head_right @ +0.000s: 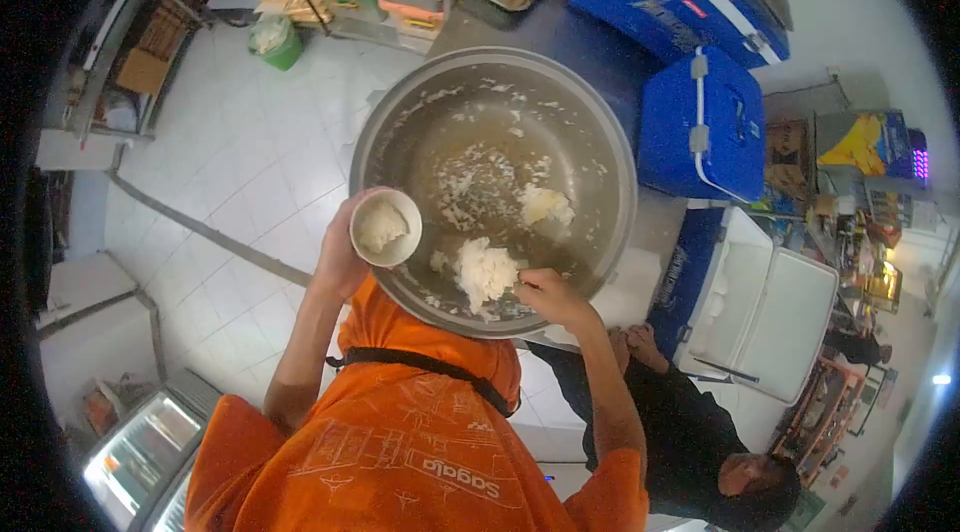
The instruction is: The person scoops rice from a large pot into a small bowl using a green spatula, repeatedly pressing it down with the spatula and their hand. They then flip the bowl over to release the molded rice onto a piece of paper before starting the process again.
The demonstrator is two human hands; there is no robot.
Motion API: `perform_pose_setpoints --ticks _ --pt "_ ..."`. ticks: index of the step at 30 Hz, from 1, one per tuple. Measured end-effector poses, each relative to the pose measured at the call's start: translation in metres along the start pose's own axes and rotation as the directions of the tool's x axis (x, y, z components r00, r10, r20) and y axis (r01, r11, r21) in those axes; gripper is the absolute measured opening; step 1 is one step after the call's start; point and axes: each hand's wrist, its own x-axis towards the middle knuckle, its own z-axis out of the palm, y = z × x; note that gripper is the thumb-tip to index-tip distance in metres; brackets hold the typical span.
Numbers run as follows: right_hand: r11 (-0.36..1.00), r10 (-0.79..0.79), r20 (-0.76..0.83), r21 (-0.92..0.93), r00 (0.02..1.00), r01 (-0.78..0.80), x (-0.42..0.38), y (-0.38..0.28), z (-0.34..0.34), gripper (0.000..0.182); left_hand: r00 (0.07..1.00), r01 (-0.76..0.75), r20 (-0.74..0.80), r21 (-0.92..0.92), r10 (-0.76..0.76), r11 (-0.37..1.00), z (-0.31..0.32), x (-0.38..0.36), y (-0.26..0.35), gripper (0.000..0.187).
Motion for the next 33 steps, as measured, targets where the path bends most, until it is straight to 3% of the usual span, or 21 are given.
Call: perform_pose_setpoints --ticks 2,3,5,7,8,10,12,14,17,19,20,22,23,24,25,26,27,28,29,31,33 --pt "0.991 -0.114 -0.222 0.050 0.968 0.128 -0.018 -0.007 -0.002 0.023 0.998 0.007 0.068 0.022 -0.008 1.000 0.011 0.009 -0.015 0.041" --pt "0.991 -0.113 -0.246 0.045 0.963 0.128 -0.026 -0.015 0.000 0.023 0.995 0.047 0.079 0.108 -0.056 0.993 0.020 0.012 -0.019 0.040" --pt "0.976 -0.211 -0.549 -0.083 0.808 0.199 -0.034 -0.040 0.017 0.023 0.992 0.091 0.069 0.169 -0.104 0.981 0.042 0.020 -0.036 0.039" --pt "0.962 -0.122 -0.677 -0.259 0.725 -0.081 -0.027 -0.072 0.054 0.037 0.987 0.097 0.114 0.119 -0.111 0.988 0.068 0.041 -0.068 0.039" --pt "0.963 -0.126 -0.685 -0.259 0.718 -0.078 -0.015 -0.083 0.072 0.037 0.982 0.114 0.146 0.070 -0.123 0.991 0.074 0.053 -0.082 0.039" --pt "0.805 -0.280 -0.778 -0.509 0.563 -0.304 0.001 -0.093 0.099 0.050 0.977 0.135 0.161 0.059 -0.143 0.989 0.073 0.080 -0.105 0.038" --pt "0.780 -0.369 -0.762 -0.566 0.532 -0.268 0.009 -0.086 0.098 0.052 0.974 0.141 0.174 0.048 -0.147 0.989 0.080 0.095 -0.097 0.038" --pt "0.765 -0.422 -0.749 -0.597 0.510 -0.243 0.004 -0.088 0.105 0.053 0.945 0.254 0.174 0.141 -0.276 0.957 0.080 0.091 -0.090 0.037" --pt "0.745 -0.416 -0.707 -0.626 0.572 -0.231 -0.004 -0.091 0.095 0.057 0.926 0.261 0.232 0.183 -0.299 0.948 0.078 0.089 -0.084 0.038" --pt "0.756 -0.425 -0.595 -0.648 0.682 -0.094 -0.014 -0.082 0.084 0.058 0.914 0.265 0.260 0.202 -0.313 0.943 0.070 0.078 -0.074 0.039" --pt "0.760 -0.424 -0.599 -0.644 0.679 -0.093 -0.020 -0.078 0.078 0.058 0.902 0.267 0.287 0.215 -0.323 0.939 0.065 0.073 -0.069 0.040" --pt "0.806 -0.307 -0.573 -0.581 0.760 -0.112 -0.030 -0.074 0.058 0.058 0.893 0.287 0.318 0.137 -0.317 0.948 0.048 0.080 -0.078 0.041" --pt "0.808 -0.310 -0.570 -0.580 0.761 -0.105 -0.036 -0.074 0.052 0.058 0.884 0.320 0.344 0.050 -0.317 0.946 0.043 0.079 -0.079 0.042" --pt "0.856 -0.193 -0.633 -0.481 0.750 -0.186 -0.042 -0.074 0.046 0.057 0.888 0.317 0.337 0.044 -0.313 0.947 0.039 0.080 -0.080 0.042" --pt "0.886 -0.071 -0.680 -0.378 0.729 -0.267 -0.044 -0.075 0.043 0.055 0.910 0.356 0.231 -0.014 -0.344 0.934 0.040 0.077 -0.079 0.041" --pt "0.885 -0.077 -0.675 -0.385 0.733 -0.262 -0.039 -0.071 0.048 0.055 0.918 0.387 0.126 -0.072 -0.376 0.919 0.039 0.075 -0.077 0.040" --pt "0.969 -0.222 -0.760 -0.241 0.611 0.051 -0.030 -0.064 0.058 0.052 0.920 0.382 0.123 -0.076 -0.372 0.921 0.037 0.078 -0.077 0.040" --pt "0.917 -0.294 -0.847 -0.120 0.443 0.380 -0.025 -0.064 0.067 0.049 0.925 0.369 0.144 -0.117 -0.352 0.922 0.034 0.079 -0.079 0.040" --pt "0.918 -0.291 -0.846 -0.116 0.446 0.379 -0.022 -0.066 0.074 0.049 0.928 0.359 0.166 -0.155 -0.334 0.920 0.032 0.079 -0.081 0.039" --pt "0.885 -0.066 -0.565 0.348 0.822 0.310 -0.017 -0.073 0.086 0.046 0.943 0.307 0.181 -0.147 -0.280 0.940 0.037 0.074 -0.085 0.038" --pt "0.925 -0.087 -0.623 0.239 0.777 0.295 -0.010 -0.084 0.097 0.046 0.954 0.253 0.200 -0.137 -0.223 0.958 0.047 0.070 -0.085 0.038"
